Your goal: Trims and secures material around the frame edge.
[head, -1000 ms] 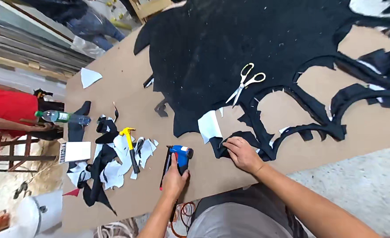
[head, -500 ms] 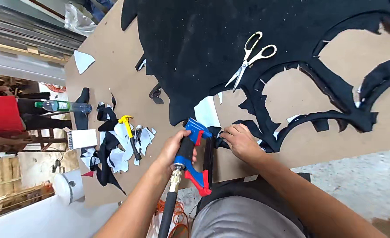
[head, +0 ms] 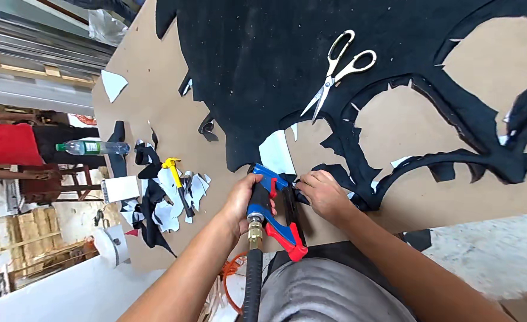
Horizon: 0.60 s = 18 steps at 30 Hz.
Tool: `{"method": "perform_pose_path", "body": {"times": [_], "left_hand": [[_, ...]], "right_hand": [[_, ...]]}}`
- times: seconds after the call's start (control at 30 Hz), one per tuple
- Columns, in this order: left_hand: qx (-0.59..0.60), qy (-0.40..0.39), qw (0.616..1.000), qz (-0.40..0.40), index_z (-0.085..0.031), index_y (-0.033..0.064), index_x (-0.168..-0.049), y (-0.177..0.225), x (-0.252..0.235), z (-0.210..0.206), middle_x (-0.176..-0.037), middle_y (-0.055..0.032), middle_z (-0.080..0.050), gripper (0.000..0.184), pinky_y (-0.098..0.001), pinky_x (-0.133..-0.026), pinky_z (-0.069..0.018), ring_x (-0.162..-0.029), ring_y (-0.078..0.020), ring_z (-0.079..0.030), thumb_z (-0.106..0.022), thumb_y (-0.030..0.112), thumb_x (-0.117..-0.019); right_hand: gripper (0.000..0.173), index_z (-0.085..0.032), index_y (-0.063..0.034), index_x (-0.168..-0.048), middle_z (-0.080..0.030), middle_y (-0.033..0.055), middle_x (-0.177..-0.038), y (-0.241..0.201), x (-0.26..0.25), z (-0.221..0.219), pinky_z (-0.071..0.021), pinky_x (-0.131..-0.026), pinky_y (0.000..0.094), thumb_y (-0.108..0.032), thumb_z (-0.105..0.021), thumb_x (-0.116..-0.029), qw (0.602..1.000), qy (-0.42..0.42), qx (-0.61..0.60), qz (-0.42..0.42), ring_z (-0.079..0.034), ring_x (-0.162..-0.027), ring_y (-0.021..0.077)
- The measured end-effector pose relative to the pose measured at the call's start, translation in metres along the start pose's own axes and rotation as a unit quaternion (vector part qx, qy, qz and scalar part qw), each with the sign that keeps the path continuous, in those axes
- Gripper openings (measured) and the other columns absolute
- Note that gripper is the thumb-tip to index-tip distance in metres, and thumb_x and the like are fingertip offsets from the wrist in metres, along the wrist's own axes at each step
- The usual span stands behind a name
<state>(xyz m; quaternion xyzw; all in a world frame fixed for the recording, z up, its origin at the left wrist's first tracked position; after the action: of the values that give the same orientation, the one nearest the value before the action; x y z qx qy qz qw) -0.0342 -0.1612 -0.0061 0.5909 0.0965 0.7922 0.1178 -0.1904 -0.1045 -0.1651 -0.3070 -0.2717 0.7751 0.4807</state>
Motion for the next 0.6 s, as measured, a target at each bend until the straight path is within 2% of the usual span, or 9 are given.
{"method": "perform_pose_path", "body": {"times": [0.13, 0.27, 0.33, 0.4, 0.47, 0.57, 0.6], "left_hand": [[-0.03, -0.021, 0.999, 0.015, -0.06, 0.0072, -0.11, 0.011, -0.007, -0.007, -0.082, -0.0141, -0.067, 0.041, -0.0344, -0.048, -0.0552, -0.053, -0.021, -0.062, -0.04, 0.043, -0.1059], [-0.037, -0.036, 0.998, 0.03, -0.061, 0.0041, -0.109, 0.019, -0.015, -0.004, -0.085, -0.0164, -0.07, 0.046, -0.0322, -0.049, -0.0558, -0.055, -0.0207, -0.065, -0.036, 0.042, -0.1082], [-0.036, -0.05, 0.997, 0.036, -0.063, 0.0039, -0.106, 0.023, -0.019, -0.004, -0.083, -0.0155, -0.07, 0.049, -0.0306, -0.048, -0.0552, -0.054, -0.0193, -0.064, -0.034, 0.043, -0.1085], [-0.047, -0.062, 0.996, 0.042, -0.063, 0.0041, -0.107, 0.023, -0.022, -0.008, -0.083, -0.0149, -0.07, 0.05, -0.0304, -0.048, -0.0552, -0.054, -0.019, -0.064, -0.033, 0.044, -0.1085], [-0.064, -0.066, 0.995, 0.039, -0.063, 0.004, -0.106, 0.027, -0.023, -0.011, -0.081, -0.0146, -0.07, 0.05, -0.0317, -0.048, -0.0558, -0.053, -0.0196, -0.064, -0.033, 0.044, -0.1087], [-0.09, -0.069, 0.993, 0.031, -0.062, 0.0046, -0.108, 0.036, -0.021, -0.011, -0.081, -0.0153, -0.069, 0.047, -0.0325, -0.046, -0.0559, -0.053, -0.0203, -0.064, -0.034, 0.042, -0.1089], [-0.096, -0.072, 0.992, 0.029, -0.062, 0.0049, -0.11, 0.038, -0.019, -0.011, -0.081, -0.0155, -0.069, 0.046, -0.0325, -0.046, -0.056, -0.052, -0.0204, -0.064, -0.034, 0.042, -0.1091]], "right_hand": [[0.018, -0.076, -0.0128, -0.108, -0.071, 0.0052, -0.112, 0.002, 0.0, -0.001, -0.0502, -0.106, 0.0434, -0.009, -0.063, -0.0973, 1.0, 0.002, -0.017, -0.013, -0.066, -0.113, 0.0236], [0.017, -0.075, -0.0114, -0.107, -0.072, 0.0055, -0.111, 0.005, -0.001, 0.02, -0.0527, -0.105, 0.044, -0.005, -0.066, -0.0945, 0.999, -0.017, -0.02, -0.042, -0.067, -0.115, 0.0245], [0.014, -0.076, -0.0143, -0.103, -0.071, 0.0044, -0.106, 0.015, 0.0, 0.033, -0.0519, -0.099, 0.048, -0.009, -0.066, -0.0942, 0.999, -0.002, 0.006, -0.042, -0.065, -0.111, 0.026], [0.014, -0.076, -0.0179, -0.104, -0.071, 0.0008, -0.105, 0.02, 0.005, 0.037, -0.0491, -0.098, 0.0472, -0.017, -0.064, -0.0974, 0.999, -0.009, 0.038, -0.029, -0.064, -0.109, 0.0234], [0.015, -0.076, -0.0183, -0.106, -0.07, 0.0003, -0.108, 0.021, 0.005, 0.036, -0.0479, -0.098, 0.0467, -0.018, -0.063, -0.0979, 0.999, -0.015, 0.049, -0.016, -0.063, -0.11, 0.0226], [0.024, -0.075, -0.0165, -0.115, -0.068, 0.0037, -0.124, 0.016, 0.011, 0.036, -0.0443, -0.105, 0.0509, -0.01, -0.063, -0.0941, 0.997, 0.004, 0.074, 0.002, -0.06, -0.121, 0.025], [0.028, -0.074, -0.0147, -0.118, -0.068, 0.0051, -0.127, 0.016, 0.014, 0.035, -0.0442, -0.105, 0.0497, -0.008, -0.062, -0.094, 0.996, 0.026, 0.078, 0.02, -0.061, -0.121, 0.0249]]}}
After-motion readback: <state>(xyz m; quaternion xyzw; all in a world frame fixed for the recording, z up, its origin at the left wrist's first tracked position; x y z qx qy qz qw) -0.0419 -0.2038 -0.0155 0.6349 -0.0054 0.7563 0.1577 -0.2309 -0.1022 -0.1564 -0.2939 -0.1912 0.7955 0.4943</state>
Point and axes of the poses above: each hand's wrist, its own x-axis away from the middle knuckle, its own z-axis out of the back of the hand, y = z × x, the point moved 3 cm from there along -x, towards the middle knuckle
